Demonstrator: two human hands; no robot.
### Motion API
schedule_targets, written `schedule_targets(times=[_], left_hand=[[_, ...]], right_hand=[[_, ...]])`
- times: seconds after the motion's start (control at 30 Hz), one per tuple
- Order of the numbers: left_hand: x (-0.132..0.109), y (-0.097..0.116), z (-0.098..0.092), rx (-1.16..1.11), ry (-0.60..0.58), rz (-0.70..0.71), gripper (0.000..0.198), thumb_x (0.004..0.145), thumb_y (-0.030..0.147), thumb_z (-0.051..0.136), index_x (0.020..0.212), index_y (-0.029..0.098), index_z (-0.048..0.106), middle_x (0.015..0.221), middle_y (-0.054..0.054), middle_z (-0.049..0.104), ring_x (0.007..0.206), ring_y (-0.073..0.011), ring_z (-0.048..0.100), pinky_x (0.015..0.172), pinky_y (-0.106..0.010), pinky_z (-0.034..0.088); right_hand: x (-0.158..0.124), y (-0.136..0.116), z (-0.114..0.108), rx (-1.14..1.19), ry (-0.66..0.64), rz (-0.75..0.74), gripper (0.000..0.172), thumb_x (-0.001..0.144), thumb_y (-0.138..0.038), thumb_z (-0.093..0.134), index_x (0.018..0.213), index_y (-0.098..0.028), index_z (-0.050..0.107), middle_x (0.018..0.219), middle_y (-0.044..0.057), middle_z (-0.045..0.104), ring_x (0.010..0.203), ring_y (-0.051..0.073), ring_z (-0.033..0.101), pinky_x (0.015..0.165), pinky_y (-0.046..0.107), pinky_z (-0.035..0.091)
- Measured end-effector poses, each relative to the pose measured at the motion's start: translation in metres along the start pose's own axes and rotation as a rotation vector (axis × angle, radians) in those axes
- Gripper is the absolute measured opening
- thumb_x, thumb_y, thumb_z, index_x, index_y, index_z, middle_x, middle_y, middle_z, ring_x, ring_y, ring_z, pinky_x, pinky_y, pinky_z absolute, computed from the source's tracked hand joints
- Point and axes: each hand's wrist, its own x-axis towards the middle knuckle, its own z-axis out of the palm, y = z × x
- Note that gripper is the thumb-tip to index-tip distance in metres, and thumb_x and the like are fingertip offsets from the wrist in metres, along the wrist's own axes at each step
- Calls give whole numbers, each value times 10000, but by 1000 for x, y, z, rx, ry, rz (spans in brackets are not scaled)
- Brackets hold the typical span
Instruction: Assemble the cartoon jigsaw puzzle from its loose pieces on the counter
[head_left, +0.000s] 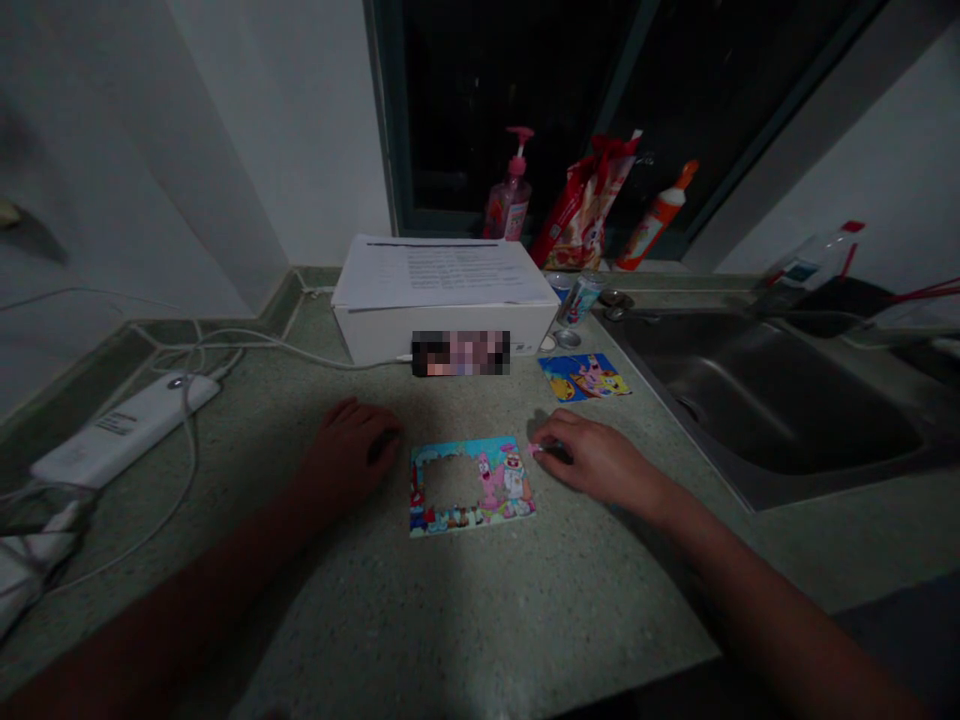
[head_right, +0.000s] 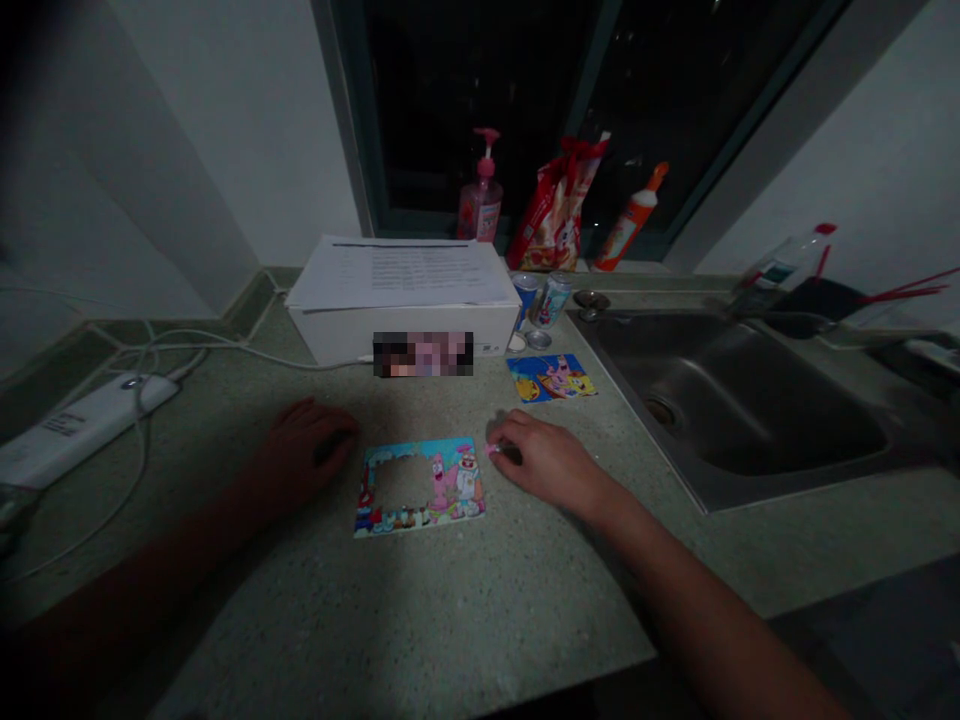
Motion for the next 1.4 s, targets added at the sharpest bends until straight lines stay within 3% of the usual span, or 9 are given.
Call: schedule_targets(times=[0.53,0.73,0.97,1.4], left_hand=[[0,2,-2,-3,-14,8,232,1022,274,534,1094,229,750,1173,-98,825,1126,-307,742,1268,-649,394],[-1,2,-2,10,-9,9,238,1043,261,509,1107,249,738,1194,-90,822,1140,-289,738,1275,-611,390],[-1,-3,3,-8,12,13,210,1022,294,534,1083,262,733,1176,-74,826,1142,-294,740,1282,-645,377],[1,2,-3,-2,-22,-3,224,1031,300,527,1097,265,738,1188,-82,829,1146,-301,741,1259,-613,409]], right_hand=[[1,2,0,-13,-19,27,129,1008,-243,668,1103,-230,754,1118,79,746,978,261,762,865,392,579],[1,5,2,-4,-8,12,115,994,-230,683,1089,-224,746,1102,83,748,968,255,759,844,371,568],[1,4,3,-2,-2,10,119,1033,-276,660,1108,-229,739,1134,89,754,970,257,762,858,391,584],[-2,23,-14,-14,82,71,176,995,-188,635,1076,-235,783,1088,97,777,1000,271,741,877,403,581]])
